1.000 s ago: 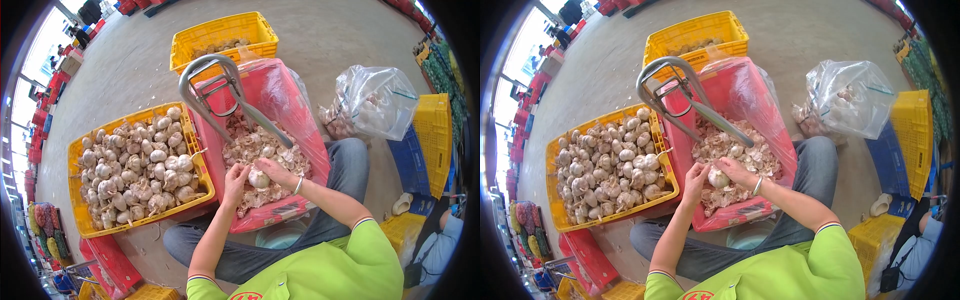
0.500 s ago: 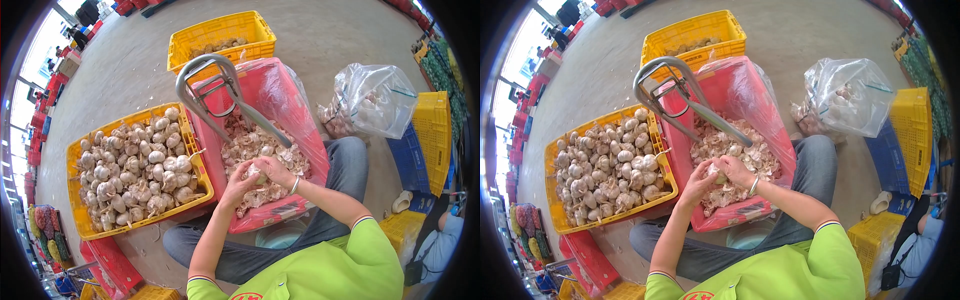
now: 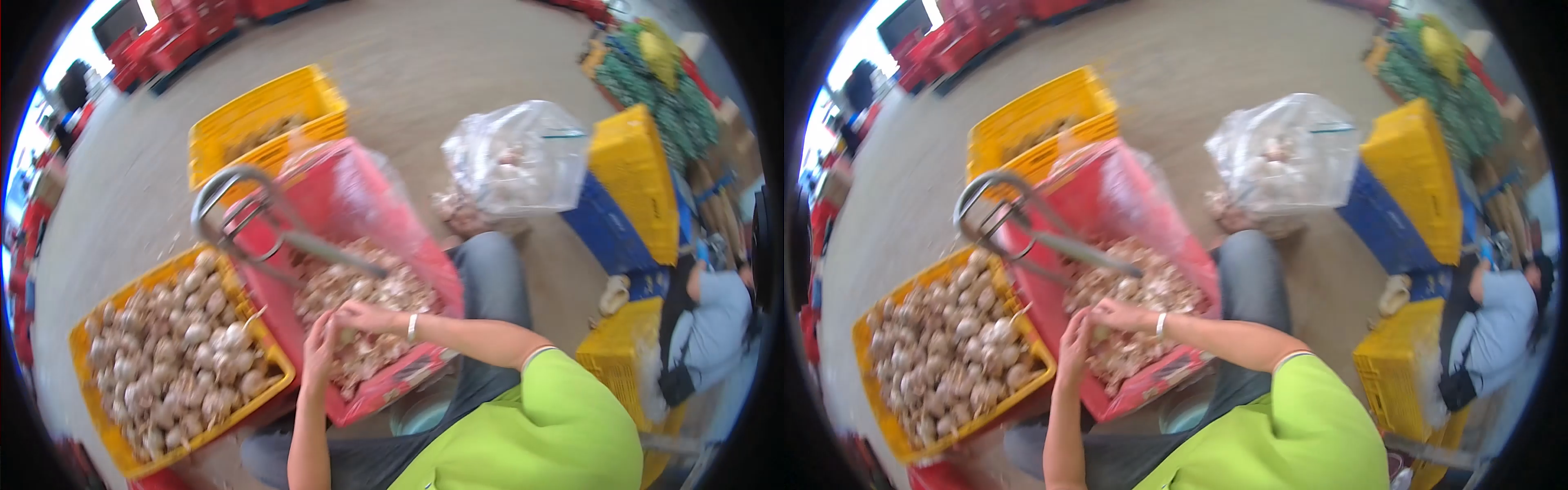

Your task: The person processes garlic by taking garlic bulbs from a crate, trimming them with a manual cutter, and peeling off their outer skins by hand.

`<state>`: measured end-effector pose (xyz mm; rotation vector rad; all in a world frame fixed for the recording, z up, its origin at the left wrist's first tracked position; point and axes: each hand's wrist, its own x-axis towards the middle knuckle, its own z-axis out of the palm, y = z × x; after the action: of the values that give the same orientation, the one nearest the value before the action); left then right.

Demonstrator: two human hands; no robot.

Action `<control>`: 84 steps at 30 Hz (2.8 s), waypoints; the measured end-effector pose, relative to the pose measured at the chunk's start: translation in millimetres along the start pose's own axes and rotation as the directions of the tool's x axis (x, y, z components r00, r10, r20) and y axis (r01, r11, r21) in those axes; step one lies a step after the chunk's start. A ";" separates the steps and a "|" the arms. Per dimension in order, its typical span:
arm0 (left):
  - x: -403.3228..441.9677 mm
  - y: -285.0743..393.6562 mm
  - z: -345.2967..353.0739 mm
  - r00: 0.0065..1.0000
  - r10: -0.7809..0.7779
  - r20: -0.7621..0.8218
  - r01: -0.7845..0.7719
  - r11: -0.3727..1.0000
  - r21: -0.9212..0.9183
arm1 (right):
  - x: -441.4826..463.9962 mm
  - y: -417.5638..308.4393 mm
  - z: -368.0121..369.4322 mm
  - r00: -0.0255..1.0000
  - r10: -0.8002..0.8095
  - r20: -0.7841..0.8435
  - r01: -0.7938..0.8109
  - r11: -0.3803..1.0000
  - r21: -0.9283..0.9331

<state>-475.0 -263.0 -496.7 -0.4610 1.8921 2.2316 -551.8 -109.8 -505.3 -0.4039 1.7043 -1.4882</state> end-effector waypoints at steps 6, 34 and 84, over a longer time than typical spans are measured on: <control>-8.8 20.6 10.7 0.992 -0.114 0.060 0.111 0.993 0.047 | -44.3 -44.6 -17.0 0.970 -0.186 -0.158 0.155 0.970 -0.188; -15.1 101.5 -204.1 0.797 0.324 -0.510 0.485 0.161 0.860 | -109.2 -60.8 -192.2 0.588 -0.377 -0.716 0.211 0.925 -0.315; 28.6 106.3 -5.1 0.932 0.301 -0.200 -0.348 0.898 -0.270 | -82.4 -145.7 -37.9 0.938 -0.272 -0.214 0.164 0.895 -0.415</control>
<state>-536.5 -288.3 -408.8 -0.3906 1.8149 2.8045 -568.2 -63.2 -340.8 -0.6504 2.2504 -1.4009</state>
